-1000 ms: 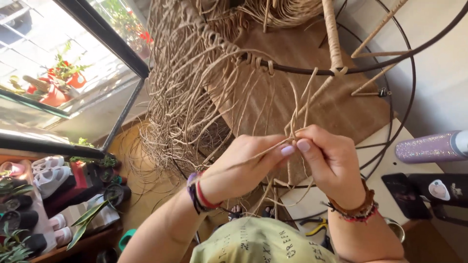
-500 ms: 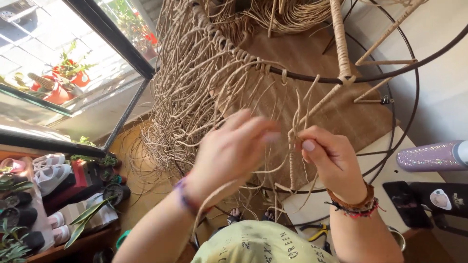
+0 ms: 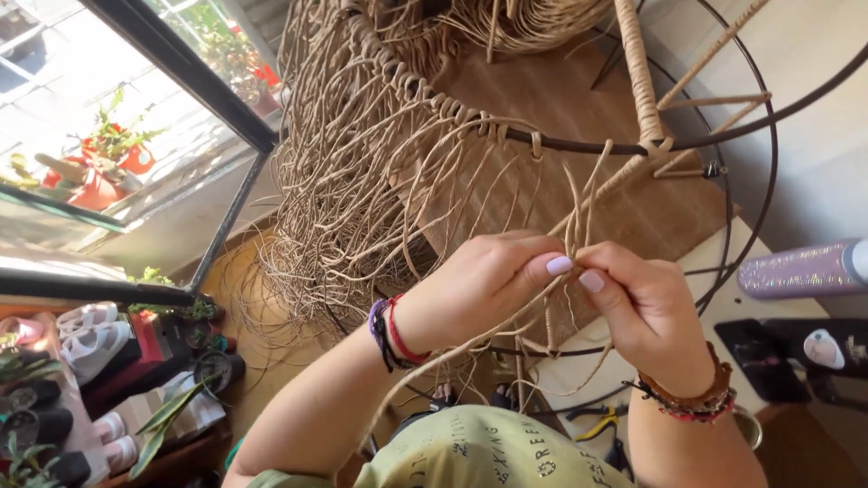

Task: Weaving thin strips of material onto a metal furniture frame to create a textured surface.

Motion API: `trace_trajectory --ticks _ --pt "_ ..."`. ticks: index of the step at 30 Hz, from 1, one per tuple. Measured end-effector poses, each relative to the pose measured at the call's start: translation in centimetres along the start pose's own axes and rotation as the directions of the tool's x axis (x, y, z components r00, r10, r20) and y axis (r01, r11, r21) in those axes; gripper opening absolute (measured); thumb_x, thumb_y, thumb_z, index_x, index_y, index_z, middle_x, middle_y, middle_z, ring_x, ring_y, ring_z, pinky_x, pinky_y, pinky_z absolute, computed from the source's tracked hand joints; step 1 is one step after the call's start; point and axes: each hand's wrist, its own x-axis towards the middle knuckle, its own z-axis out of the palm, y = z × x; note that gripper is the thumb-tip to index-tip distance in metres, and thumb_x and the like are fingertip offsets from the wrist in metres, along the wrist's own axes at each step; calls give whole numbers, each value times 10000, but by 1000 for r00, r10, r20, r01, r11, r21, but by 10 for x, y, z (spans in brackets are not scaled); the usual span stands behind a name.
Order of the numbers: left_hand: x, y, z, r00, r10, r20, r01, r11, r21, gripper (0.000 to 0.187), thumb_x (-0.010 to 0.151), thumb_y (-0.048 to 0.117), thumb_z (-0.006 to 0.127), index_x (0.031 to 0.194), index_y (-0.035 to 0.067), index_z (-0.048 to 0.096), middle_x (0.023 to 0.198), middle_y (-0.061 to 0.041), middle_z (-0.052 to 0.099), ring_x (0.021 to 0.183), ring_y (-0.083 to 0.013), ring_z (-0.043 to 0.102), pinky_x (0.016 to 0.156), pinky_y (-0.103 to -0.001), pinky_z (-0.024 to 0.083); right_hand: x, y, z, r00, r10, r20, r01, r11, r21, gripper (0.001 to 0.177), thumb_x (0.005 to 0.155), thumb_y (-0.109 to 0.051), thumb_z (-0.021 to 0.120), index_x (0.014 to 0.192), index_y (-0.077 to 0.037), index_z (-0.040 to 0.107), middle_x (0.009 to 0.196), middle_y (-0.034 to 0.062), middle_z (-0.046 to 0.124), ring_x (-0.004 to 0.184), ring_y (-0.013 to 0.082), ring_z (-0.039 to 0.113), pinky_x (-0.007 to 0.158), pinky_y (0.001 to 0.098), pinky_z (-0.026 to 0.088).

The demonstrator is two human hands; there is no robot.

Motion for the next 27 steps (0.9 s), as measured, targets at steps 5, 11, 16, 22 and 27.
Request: trace_trajectory --ticks 5,11,16,22,27 --pt "1 3 -13 991 -120 61 119 993 27 268 1041 281 499 1159 66 607 1046 -205 688 881 -398 716 759 -521 583 5 -7 9 996 -4 -93 -1 998 -57 208 997 -100 537 914 -54 722 488 -14 367 496 75 344 458 249 417" --pt "-7 -25 -8 970 -218 106 215 976 39 243 1038 369 475 1175 184 554 694 -82 681 723 -372 720 691 -482 572 0 -10 18 981 -3 -193 -31 985 -171 213 1001 -113 543 963 -63 746 456 12 356 437 104 360 439 290 426" --pt "-73 -76 -10 987 -124 102 2 646 764 85 1001 294 570 961 222 591 569 -81 643 513 -344 702 517 -439 564 -7 -9 17 976 -17 -215 -8 994 -113 242 1038 -123 503 926 -50 704 468 -3 359 443 99 309 451 237 379" --pt "-59 -32 -12 948 -176 265 38 890 455 269 1067 319 505 1061 84 636 638 -65 638 494 -254 648 474 -401 548 -15 5 8 990 128 -64 -128 992 3 245 1053 -214 493 1028 -6 619 624 7 460 522 99 396 500 226 351" --pt "-3 21 2 987 -143 70 141 990 28 250 1024 379 486 1017 129 496 643 16 620 539 -133 538 549 -297 463 -17 0 0 994 75 -75 -86 985 -149 269 1051 -250 486 1037 -51 666 770 1 647 587 102 541 566 238 424"
